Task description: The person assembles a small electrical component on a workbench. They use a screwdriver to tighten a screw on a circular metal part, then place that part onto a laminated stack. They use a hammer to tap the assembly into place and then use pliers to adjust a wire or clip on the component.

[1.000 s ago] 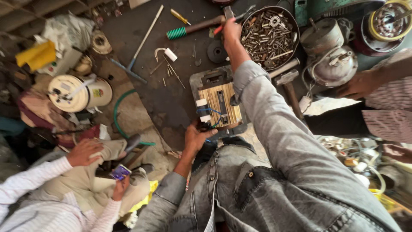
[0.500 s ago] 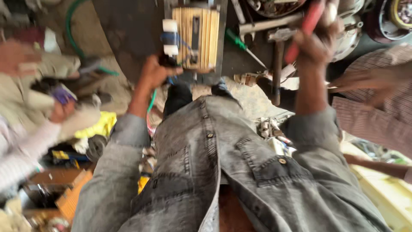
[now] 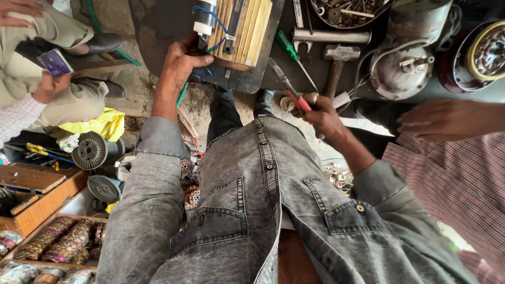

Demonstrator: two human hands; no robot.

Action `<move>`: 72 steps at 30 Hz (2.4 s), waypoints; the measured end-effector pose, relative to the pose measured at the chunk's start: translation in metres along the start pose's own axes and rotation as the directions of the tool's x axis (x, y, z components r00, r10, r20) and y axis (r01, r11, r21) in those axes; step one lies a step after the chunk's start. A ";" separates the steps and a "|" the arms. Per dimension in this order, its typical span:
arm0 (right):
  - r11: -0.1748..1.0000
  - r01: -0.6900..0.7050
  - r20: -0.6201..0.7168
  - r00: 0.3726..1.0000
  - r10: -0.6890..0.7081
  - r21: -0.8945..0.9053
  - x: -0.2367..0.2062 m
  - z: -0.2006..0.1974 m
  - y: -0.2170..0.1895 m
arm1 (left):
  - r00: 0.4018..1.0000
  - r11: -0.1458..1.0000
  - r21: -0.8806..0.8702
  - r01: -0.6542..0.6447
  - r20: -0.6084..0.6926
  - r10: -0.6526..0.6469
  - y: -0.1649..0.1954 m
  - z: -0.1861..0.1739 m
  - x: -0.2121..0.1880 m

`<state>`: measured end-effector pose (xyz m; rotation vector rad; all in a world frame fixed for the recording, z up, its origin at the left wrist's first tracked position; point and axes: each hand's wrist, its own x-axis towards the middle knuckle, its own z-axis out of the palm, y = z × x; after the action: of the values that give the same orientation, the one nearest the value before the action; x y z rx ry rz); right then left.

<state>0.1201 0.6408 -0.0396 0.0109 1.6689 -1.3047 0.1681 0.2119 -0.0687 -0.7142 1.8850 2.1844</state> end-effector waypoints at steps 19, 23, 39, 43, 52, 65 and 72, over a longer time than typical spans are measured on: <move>0.813 0.040 0.211 0.972 0.103 -0.581 0.028 -0.018 -0.074 | 0.999 0.992 0.125 -0.008 -0.030 0.012 -0.003 -0.003 -0.002; 0.597 0.397 0.305 0.918 -0.254 -0.697 0.034 -0.014 -0.080 | 1.000 0.991 0.130 0.000 -0.027 0.003 0.001 -0.001 -0.002; 0.602 0.031 0.129 0.984 0.120 -0.798 0.066 -0.014 -0.055 | 0.999 0.942 0.332 0.037 -0.031 -0.029 0.020 0.001 -0.001; 0.610 0.211 0.268 0.964 0.001 -0.764 0.060 -0.028 -0.047 | 0.999 0.984 0.173 -0.048 0.031 0.044 0.024 0.005 -0.003; 0.993 -0.114 -0.076 0.991 0.113 -0.008 -0.009 -0.008 0.004 | 0.999 0.999 0.032 0.017 0.045 -0.018 0.031 0.008 -0.020; 0.669 -0.059 -0.625 0.428 -0.654 -0.741 0.080 -0.028 -0.083 | 0.918 0.959 0.044 0.280 0.279 -0.281 0.050 -0.008 0.010; 0.780 -0.484 -0.895 0.394 -0.210 -0.396 0.042 0.033 -0.068 | 0.872 0.962 0.051 0.269 0.411 -0.266 0.050 -0.022 0.028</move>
<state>0.0841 0.5658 -0.0157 0.6072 2.9377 -0.4523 0.1281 0.1768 -0.0394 -0.4331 1.4682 1.9754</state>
